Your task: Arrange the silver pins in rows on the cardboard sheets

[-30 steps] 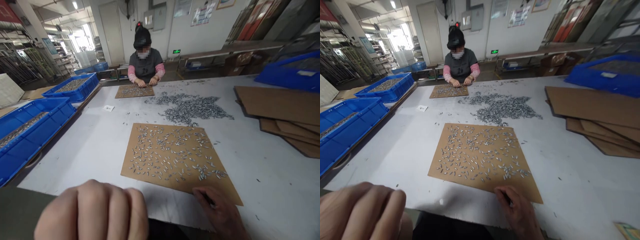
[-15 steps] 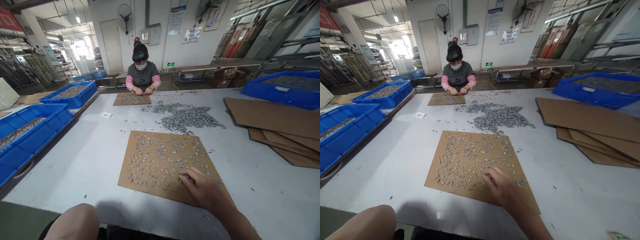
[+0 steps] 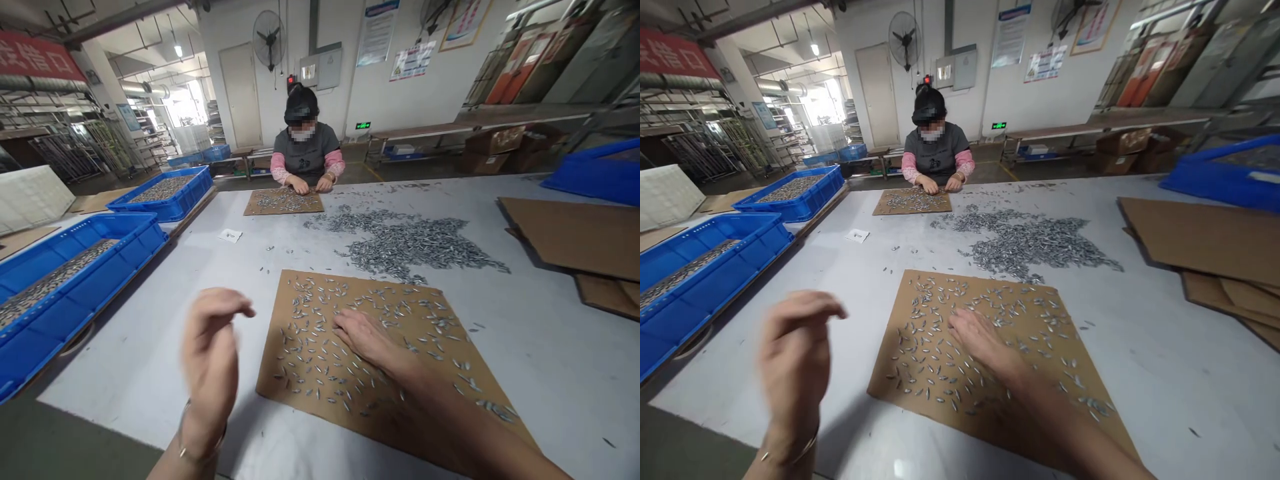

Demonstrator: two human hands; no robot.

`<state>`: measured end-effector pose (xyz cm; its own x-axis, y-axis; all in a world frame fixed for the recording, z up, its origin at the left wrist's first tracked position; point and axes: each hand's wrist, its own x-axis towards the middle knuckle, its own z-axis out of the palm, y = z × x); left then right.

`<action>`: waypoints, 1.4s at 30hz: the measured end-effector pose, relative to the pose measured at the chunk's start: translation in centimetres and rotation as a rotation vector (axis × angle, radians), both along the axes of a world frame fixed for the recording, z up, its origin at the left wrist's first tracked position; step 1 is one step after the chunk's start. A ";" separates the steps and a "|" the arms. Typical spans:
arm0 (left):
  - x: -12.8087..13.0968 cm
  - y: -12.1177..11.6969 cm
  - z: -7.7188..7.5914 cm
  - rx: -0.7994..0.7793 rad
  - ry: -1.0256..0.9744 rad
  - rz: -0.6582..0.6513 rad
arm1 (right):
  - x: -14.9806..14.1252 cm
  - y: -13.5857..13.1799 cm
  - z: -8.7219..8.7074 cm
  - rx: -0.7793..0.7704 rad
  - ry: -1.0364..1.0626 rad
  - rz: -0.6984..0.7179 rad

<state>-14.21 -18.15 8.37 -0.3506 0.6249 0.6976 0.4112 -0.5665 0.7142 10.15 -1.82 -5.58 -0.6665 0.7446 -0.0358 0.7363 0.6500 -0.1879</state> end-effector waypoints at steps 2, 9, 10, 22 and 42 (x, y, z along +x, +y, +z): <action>0.3 3.9 -3.1 -0.243 0.062 -0.052 | -0.2 0.2 -0.1 0.009 -0.010 0.009; 0.7 9.1 -12.4 -0.768 0.482 -0.088 | 0.1 -0.3 1.0 -0.208 -0.054 -0.085; 0.8 9.1 -12.8 -0.788 0.550 -0.108 | 0.1 -0.4 1.3 -0.234 -0.076 -0.101; 2.6 9.1 -13.1 -0.957 0.890 -0.017 | -2.3 -0.9 1.7 -0.093 0.046 0.016; 2.0 9.1 -13.5 -0.854 1.010 -0.061 | 0.2 0.5 1.8 -0.182 0.203 -0.123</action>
